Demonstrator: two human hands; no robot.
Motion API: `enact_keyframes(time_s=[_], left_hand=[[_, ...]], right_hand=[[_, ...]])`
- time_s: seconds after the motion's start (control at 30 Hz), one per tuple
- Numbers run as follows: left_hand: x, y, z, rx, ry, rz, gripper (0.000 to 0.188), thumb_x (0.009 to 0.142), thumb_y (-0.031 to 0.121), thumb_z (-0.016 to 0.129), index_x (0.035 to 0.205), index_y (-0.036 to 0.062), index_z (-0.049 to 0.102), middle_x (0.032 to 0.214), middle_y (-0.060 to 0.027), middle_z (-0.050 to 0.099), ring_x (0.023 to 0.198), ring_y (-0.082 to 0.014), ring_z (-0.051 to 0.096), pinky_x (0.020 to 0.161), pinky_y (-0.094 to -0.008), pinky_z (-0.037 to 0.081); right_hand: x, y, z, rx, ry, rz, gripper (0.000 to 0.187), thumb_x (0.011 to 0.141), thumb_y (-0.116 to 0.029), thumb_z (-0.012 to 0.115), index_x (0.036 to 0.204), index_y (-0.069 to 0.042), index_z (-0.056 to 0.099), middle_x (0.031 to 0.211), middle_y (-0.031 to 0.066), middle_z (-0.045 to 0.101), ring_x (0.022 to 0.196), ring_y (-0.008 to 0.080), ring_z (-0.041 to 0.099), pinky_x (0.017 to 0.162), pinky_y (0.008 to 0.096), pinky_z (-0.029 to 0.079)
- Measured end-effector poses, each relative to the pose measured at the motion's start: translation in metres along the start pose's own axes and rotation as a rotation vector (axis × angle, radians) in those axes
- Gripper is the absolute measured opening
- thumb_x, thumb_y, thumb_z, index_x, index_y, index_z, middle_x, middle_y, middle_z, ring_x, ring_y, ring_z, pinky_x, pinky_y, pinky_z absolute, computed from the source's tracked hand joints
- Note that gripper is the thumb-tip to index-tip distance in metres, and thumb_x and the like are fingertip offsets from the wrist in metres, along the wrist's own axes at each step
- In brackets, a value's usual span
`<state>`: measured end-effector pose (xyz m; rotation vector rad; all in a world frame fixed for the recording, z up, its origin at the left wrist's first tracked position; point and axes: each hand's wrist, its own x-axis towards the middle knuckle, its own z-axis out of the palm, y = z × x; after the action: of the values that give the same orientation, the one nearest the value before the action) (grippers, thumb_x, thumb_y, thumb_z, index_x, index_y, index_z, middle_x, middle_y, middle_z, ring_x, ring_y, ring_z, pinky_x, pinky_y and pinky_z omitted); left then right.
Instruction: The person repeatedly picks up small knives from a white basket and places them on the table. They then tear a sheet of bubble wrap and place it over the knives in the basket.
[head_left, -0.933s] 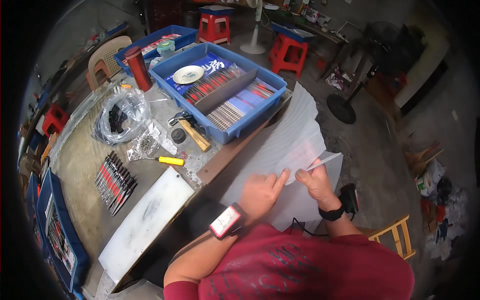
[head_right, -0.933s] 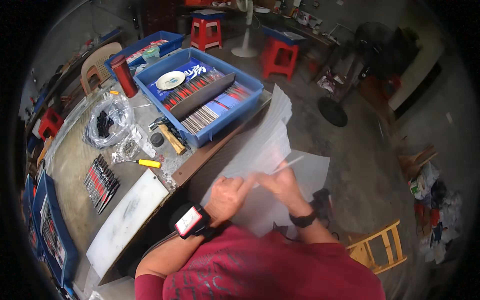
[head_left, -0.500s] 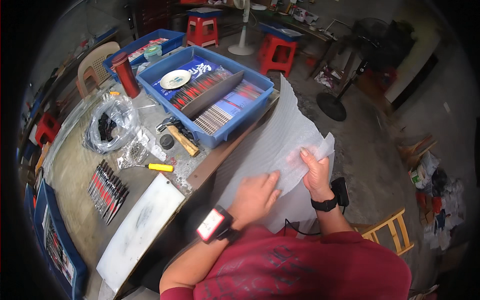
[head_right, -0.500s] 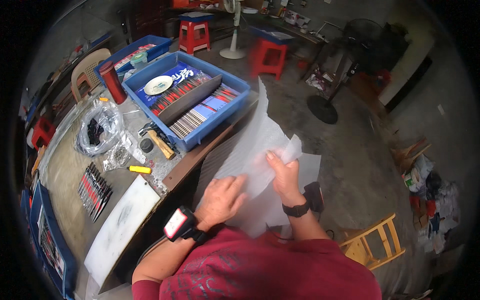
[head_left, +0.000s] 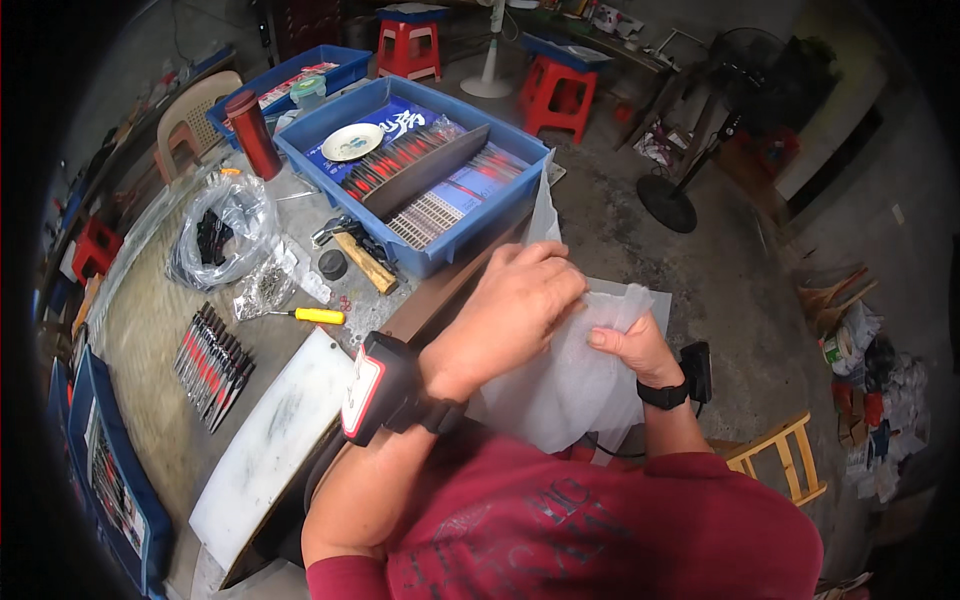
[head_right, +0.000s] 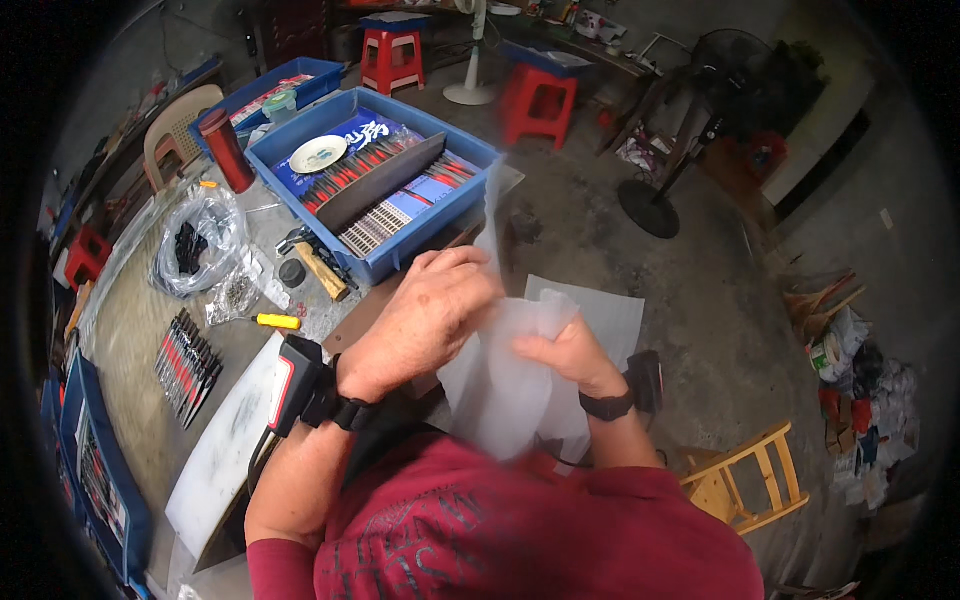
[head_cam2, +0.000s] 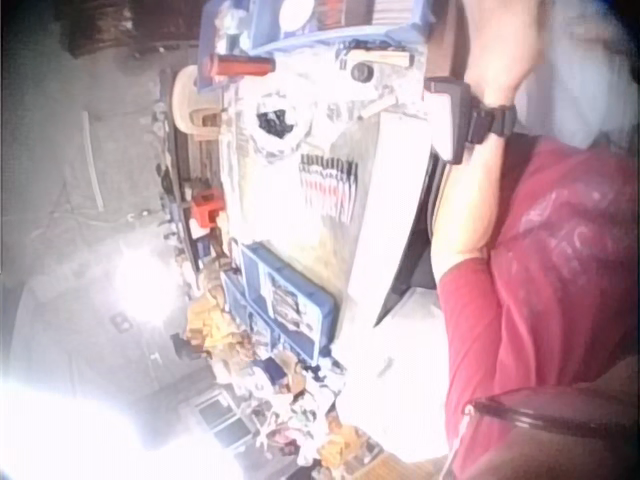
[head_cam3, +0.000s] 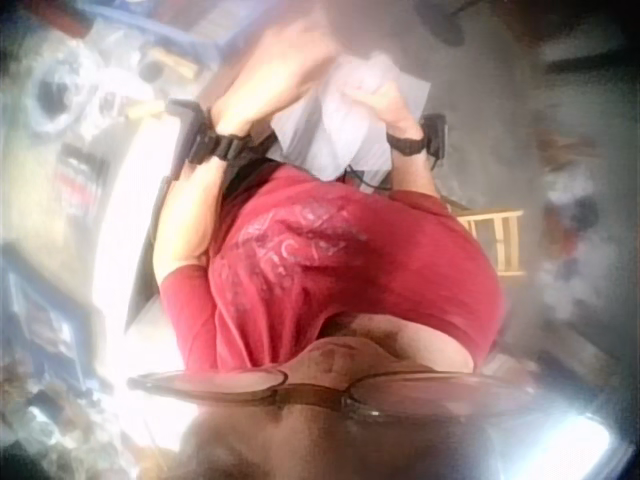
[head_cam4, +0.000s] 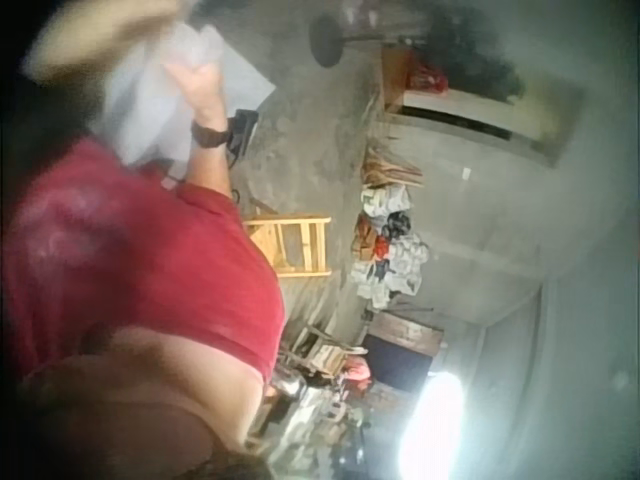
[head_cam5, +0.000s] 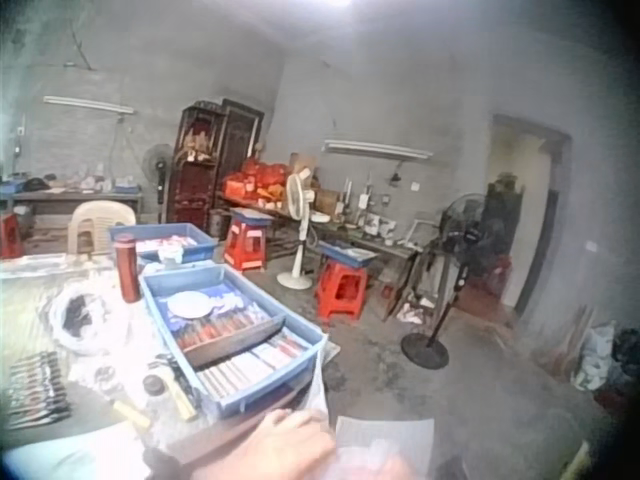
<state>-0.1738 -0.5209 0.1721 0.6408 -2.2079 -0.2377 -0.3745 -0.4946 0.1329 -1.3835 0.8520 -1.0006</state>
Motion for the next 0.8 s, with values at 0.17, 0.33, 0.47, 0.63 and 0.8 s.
enact_keyframes(time_s=[0.17, 0.33, 0.47, 0.63, 0.8], left_hand=[[-0.003, -0.004, 0.0, 0.064, 0.017, -0.05, 0.008, 0.069, 0.005, 0.054, 0.077, 0.0066, 0.054, 0.07, -0.0046, 0.056, 0.074, -0.0215, 0.052, 0.075, -0.0366, 0.036], [-0.003, -0.004, 0.005, 0.096, 0.014, -0.079, 0.009, 0.069, 0.004, 0.053, 0.077, 0.0064, 0.055, 0.069, -0.0051, 0.057, 0.072, -0.0221, 0.053, 0.073, -0.0357, 0.036], [-0.006, -0.003, 0.009, 0.06, 0.007, -0.092, 0.014, 0.066, -0.004, 0.052, 0.077, 0.0055, 0.051, 0.068, -0.0095, 0.052, 0.073, -0.0262, 0.054, 0.078, -0.0391, 0.039], [-0.008, 0.001, 0.015, 0.056, -0.028, -0.131, 0.016, 0.065, -0.004, 0.052, 0.078, 0.0059, 0.05, 0.067, -0.0093, 0.052, 0.072, -0.026, 0.054, 0.079, -0.04, 0.038], [-0.011, 0.001, 0.018, 0.061, -0.053, -0.149, 0.016, 0.066, -0.004, 0.052, 0.079, 0.0056, 0.051, 0.068, -0.0098, 0.054, 0.074, -0.0256, 0.055, 0.078, -0.0395, 0.038]], right_hand=[[0.009, 0.001, -0.005, -0.039, 0.185, -0.149, 0.032, 0.071, -0.016, 0.066, 0.096, 0.001, 0.054, 0.087, 0.0037, 0.057, 0.077, 0.0096, 0.053, 0.069, 0.0231, 0.043], [0.015, -0.013, -0.007, -0.005, 0.258, -0.258, 0.036, 0.069, -0.019, 0.068, 0.095, -0.001, 0.052, 0.089, 0.0051, 0.056, 0.083, 0.0113, 0.053, 0.074, 0.0248, 0.041], [0.011, -0.022, -0.003, -0.135, 0.203, -0.193, 0.03, 0.072, -0.007, 0.064, 0.098, -0.001, 0.052, 0.089, 0.0027, 0.055, 0.082, 0.0084, 0.051, 0.074, 0.0227, 0.042], [0.011, -0.024, 0.001, -0.184, 0.226, -0.199, 0.024, 0.075, -0.006, 0.061, 0.098, -0.001, 0.053, 0.087, 0.0001, 0.054, 0.08, 0.0064, 0.05, 0.071, 0.0209, 0.041], [0.011, -0.023, 0.0, -0.266, 0.207, -0.128, 0.02, 0.075, -0.005, 0.06, 0.094, -0.001, 0.055, 0.086, -0.0007, 0.055, 0.08, 0.0054, 0.049, 0.071, 0.0202, 0.041]])
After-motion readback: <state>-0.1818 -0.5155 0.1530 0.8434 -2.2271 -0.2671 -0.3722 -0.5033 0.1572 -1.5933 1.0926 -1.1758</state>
